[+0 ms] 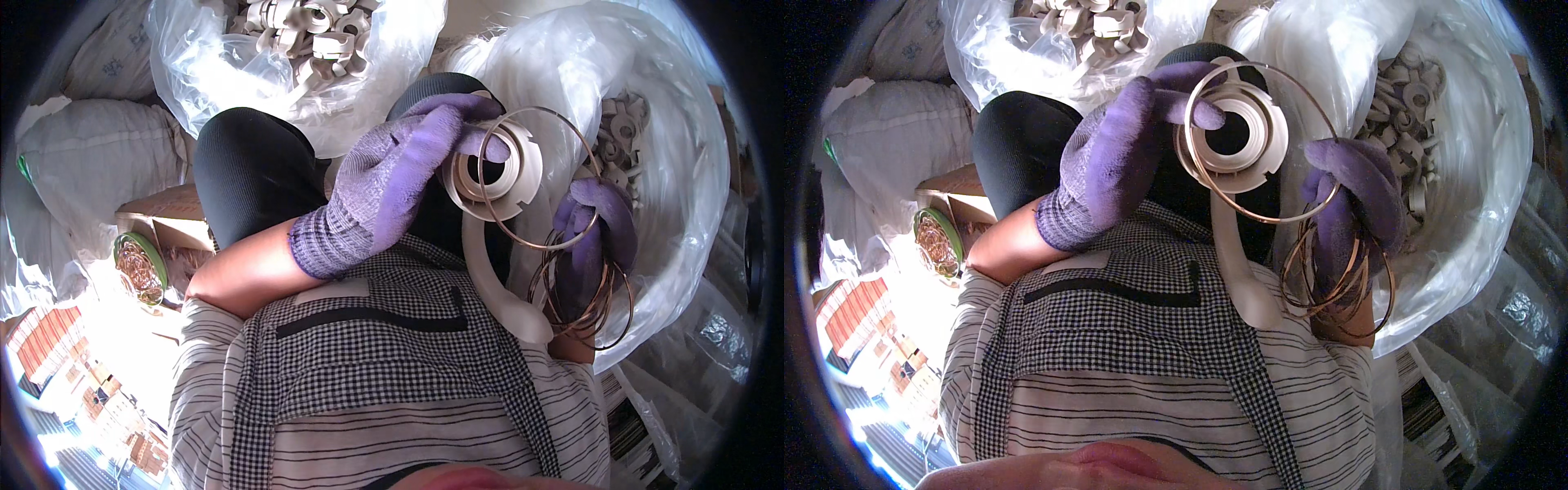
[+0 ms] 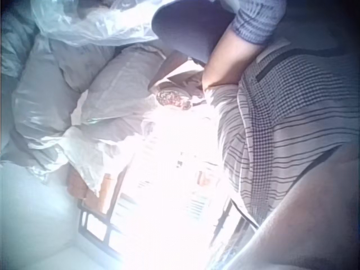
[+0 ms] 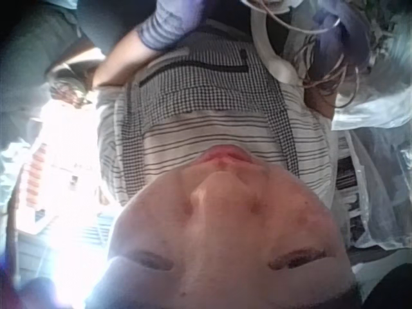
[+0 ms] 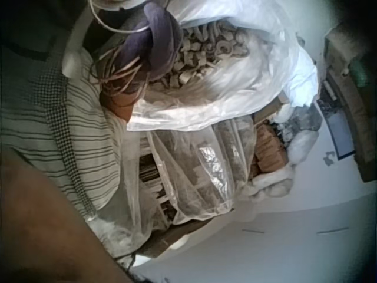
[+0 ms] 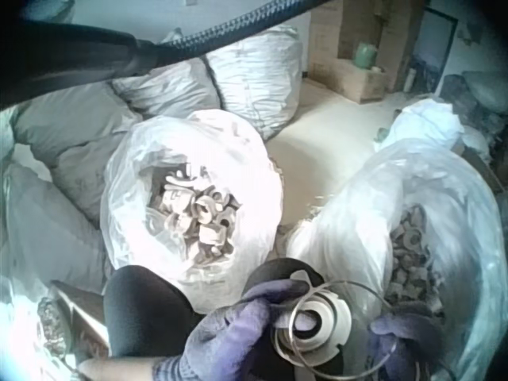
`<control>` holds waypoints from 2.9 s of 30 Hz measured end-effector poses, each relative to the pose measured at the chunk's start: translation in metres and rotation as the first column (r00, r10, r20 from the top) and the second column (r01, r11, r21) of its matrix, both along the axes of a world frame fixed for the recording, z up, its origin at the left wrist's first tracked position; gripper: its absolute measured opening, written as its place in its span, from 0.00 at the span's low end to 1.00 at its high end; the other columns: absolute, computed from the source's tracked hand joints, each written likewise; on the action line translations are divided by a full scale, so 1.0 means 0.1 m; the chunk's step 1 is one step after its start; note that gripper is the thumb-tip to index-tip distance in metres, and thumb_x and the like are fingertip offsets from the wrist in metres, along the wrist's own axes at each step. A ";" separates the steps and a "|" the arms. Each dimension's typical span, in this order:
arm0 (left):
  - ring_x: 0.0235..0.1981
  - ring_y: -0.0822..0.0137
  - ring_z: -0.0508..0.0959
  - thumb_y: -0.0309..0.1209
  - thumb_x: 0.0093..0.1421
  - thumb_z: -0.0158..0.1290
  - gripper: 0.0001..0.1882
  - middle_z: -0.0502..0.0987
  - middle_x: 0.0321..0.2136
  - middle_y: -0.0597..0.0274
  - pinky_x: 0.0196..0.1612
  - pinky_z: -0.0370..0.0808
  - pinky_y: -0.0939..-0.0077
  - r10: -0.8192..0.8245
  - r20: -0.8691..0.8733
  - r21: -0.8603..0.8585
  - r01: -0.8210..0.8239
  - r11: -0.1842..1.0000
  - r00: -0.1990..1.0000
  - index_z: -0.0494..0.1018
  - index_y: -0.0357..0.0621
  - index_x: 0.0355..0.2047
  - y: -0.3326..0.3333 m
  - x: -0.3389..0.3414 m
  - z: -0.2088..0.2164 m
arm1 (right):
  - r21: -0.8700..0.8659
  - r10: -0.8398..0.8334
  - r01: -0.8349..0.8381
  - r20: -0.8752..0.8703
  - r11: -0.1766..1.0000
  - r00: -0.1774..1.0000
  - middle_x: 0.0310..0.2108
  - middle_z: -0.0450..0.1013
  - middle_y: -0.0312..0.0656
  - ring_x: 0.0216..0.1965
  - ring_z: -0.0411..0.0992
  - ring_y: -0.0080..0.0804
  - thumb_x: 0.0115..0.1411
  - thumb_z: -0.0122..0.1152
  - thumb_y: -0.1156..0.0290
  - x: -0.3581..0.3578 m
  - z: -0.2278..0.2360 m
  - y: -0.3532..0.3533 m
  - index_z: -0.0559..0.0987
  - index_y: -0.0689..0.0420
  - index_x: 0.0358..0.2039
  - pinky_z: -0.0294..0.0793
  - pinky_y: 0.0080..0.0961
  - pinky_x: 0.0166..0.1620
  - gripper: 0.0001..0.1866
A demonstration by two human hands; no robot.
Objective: The person sits on the floor and repeatedly picks up white plastic electrical components and copper wire rings. They insert the rings into the components, rotate them to fit, and place the assembled units into a plastic bag. The process is repeated for multiple units throughout the clip.
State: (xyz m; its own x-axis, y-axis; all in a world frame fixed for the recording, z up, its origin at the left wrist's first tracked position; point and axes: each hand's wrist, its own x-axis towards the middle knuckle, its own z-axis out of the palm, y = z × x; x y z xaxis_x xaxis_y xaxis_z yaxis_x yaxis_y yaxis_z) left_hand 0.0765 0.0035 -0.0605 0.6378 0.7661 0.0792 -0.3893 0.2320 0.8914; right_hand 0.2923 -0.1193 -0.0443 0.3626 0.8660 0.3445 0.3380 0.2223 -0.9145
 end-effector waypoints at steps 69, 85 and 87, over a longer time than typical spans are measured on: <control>0.63 0.51 0.69 0.34 0.69 0.54 0.13 0.68 0.62 0.41 0.67 0.63 0.55 -0.086 0.075 -0.012 0.087 0.996 0.993 0.81 0.38 0.44 0.02 -0.05 -0.05 | -0.056 -0.055 0.047 -0.143 0.997 0.988 0.34 0.73 0.39 0.23 0.67 0.22 0.69 0.52 0.72 -0.18 0.01 0.07 0.75 0.63 0.52 0.66 0.20 0.27 0.14; 0.62 0.58 0.70 0.31 0.66 0.58 0.11 0.69 0.61 0.46 0.66 0.66 0.63 -0.040 -0.125 0.196 0.065 0.978 0.991 0.81 0.36 0.44 0.05 -0.05 -0.02 | -0.376 -0.181 0.116 -0.144 0.919 0.973 0.34 0.73 0.40 0.34 0.72 0.27 0.72 0.49 0.62 -0.23 0.14 0.10 0.77 0.62 0.51 0.74 0.28 0.40 0.18; 0.61 0.59 0.71 0.31 0.65 0.60 0.14 0.69 0.60 0.45 0.65 0.67 0.64 0.029 -0.204 0.298 0.034 0.954 0.978 0.79 0.35 0.48 0.02 -0.09 -0.01 | -0.505 -0.100 0.122 0.070 0.854 0.993 0.40 0.75 0.44 0.43 0.75 0.31 0.72 0.48 0.61 -0.18 0.18 0.21 0.77 0.62 0.54 0.75 0.29 0.50 0.20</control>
State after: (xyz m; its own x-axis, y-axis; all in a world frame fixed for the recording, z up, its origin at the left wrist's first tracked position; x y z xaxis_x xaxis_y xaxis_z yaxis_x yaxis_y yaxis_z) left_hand 0.0672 0.0055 -0.0612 0.6665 0.7255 0.1715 -0.1917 -0.0555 0.9799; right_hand 0.2747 -0.0984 -0.0263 0.4622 0.8792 -0.1159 0.3706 -0.3103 -0.8754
